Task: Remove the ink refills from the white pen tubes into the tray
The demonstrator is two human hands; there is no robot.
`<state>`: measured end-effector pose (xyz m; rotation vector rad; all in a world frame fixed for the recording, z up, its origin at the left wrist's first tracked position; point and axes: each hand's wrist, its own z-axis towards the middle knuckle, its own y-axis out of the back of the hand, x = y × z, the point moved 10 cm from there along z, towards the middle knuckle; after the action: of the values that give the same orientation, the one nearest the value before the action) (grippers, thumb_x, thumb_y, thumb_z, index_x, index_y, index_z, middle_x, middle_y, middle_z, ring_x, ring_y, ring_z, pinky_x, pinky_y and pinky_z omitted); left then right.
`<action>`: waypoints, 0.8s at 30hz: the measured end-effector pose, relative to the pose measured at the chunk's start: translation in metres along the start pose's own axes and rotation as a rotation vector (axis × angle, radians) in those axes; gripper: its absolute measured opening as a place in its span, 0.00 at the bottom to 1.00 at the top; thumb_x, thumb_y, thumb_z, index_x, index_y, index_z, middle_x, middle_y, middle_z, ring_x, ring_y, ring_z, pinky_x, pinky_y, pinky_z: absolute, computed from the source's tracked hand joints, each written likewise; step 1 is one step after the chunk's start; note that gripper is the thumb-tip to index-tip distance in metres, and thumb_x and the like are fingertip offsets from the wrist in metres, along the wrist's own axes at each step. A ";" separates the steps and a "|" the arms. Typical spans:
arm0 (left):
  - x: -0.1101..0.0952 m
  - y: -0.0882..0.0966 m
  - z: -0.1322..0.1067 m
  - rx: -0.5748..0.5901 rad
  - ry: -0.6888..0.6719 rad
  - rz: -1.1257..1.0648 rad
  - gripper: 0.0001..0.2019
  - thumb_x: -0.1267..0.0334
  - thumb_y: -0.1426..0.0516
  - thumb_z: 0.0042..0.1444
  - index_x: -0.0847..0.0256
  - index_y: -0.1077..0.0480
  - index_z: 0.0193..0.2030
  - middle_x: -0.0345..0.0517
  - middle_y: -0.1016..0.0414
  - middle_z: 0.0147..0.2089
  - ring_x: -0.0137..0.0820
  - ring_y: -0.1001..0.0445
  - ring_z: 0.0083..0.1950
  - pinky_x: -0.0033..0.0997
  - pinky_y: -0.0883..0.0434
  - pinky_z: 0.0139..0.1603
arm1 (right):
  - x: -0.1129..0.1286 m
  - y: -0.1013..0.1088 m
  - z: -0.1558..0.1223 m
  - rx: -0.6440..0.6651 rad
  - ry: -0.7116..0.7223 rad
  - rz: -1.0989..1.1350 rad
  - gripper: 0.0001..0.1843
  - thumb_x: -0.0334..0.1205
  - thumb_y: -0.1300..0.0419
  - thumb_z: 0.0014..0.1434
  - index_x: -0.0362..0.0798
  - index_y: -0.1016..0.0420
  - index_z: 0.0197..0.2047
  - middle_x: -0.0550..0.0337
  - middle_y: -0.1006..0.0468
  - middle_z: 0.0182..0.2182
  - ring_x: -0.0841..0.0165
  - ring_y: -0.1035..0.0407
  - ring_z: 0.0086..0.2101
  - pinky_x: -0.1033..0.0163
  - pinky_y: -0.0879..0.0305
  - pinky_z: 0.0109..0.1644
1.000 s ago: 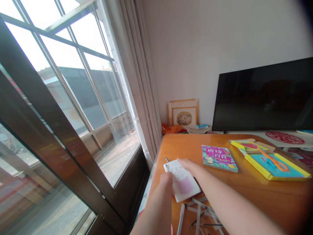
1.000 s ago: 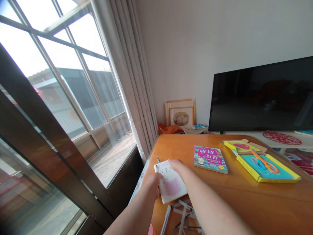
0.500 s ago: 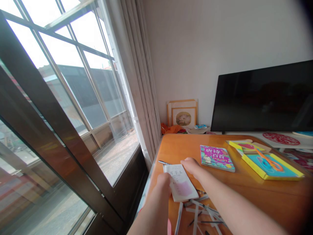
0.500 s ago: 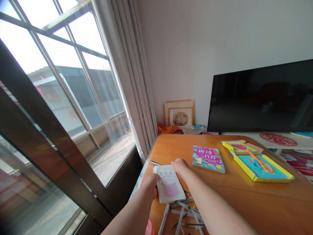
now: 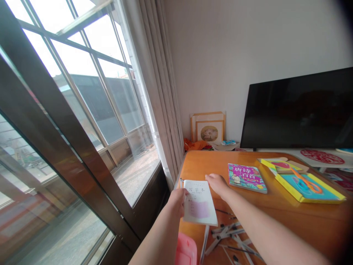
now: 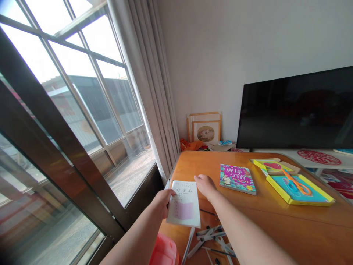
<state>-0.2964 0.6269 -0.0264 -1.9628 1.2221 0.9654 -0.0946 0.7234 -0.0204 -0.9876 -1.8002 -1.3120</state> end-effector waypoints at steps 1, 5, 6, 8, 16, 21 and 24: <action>-0.006 0.001 -0.007 0.014 -0.003 -0.005 0.12 0.65 0.39 0.58 0.66 0.27 0.48 0.52 0.22 0.41 0.40 0.21 0.40 0.39 0.23 0.39 | 0.009 -0.003 -0.007 0.035 0.021 0.050 0.18 0.50 0.42 0.68 0.45 0.26 0.52 0.55 0.22 0.47 0.64 0.25 0.42 0.56 0.26 0.45; -0.035 0.004 -0.047 0.111 -0.075 -0.022 0.10 0.71 0.38 0.49 0.64 0.26 0.40 0.49 0.22 0.30 0.39 0.21 0.31 0.37 0.25 0.33 | 0.041 -0.013 -0.049 0.207 0.098 0.234 0.22 0.56 0.48 0.66 0.45 0.25 0.41 0.61 0.23 0.29 0.71 0.30 0.27 0.69 0.38 0.25; -0.042 0.006 -0.061 0.140 -0.094 -0.020 0.10 0.70 0.37 0.47 0.64 0.26 0.39 0.49 0.22 0.29 0.39 0.22 0.30 0.38 0.25 0.33 | 0.047 -0.012 -0.062 0.241 0.114 0.268 0.19 0.54 0.46 0.64 0.46 0.25 0.40 0.63 0.25 0.27 0.73 0.33 0.25 0.70 0.43 0.23; -0.052 0.011 -0.091 0.197 -0.122 -0.007 0.10 0.69 0.37 0.45 0.65 0.25 0.37 0.50 0.22 0.28 0.39 0.22 0.28 0.39 0.25 0.34 | 0.057 -0.008 -0.093 0.298 0.133 0.317 0.15 0.50 0.41 0.59 0.46 0.25 0.39 0.64 0.26 0.25 0.75 0.36 0.22 0.71 0.50 0.20; -0.065 0.078 -0.245 0.197 -0.262 0.287 0.07 0.69 0.40 0.48 0.60 0.29 0.36 0.44 0.25 0.31 0.33 0.26 0.31 0.29 0.32 0.32 | 0.070 -0.027 -0.259 0.506 0.109 0.349 0.18 0.56 0.43 0.63 0.50 0.25 0.44 0.66 0.28 0.25 0.76 0.37 0.21 0.72 0.46 0.22; -0.024 0.153 -0.337 0.066 -0.243 0.289 0.03 0.68 0.42 0.49 0.58 0.33 0.30 0.40 0.30 0.28 0.31 0.31 0.30 0.27 0.36 0.31 | 0.061 -0.094 -0.365 0.630 0.097 0.168 0.24 0.60 0.46 0.63 0.51 0.25 0.50 0.65 0.28 0.23 0.71 0.34 0.22 0.70 0.42 0.22; 0.025 0.202 -0.373 -0.011 -0.195 0.239 0.05 0.64 0.40 0.48 0.57 0.33 0.30 0.40 0.30 0.30 0.33 0.31 0.33 0.29 0.34 0.35 | 0.045 -0.130 -0.411 0.659 0.129 0.102 0.27 0.59 0.46 0.62 0.53 0.28 0.58 0.62 0.24 0.29 0.69 0.32 0.24 0.67 0.38 0.25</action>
<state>-0.3790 0.2395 0.1277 -1.7106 1.3598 1.2530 -0.1912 0.3093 0.0649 -0.6000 -1.8633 -0.6222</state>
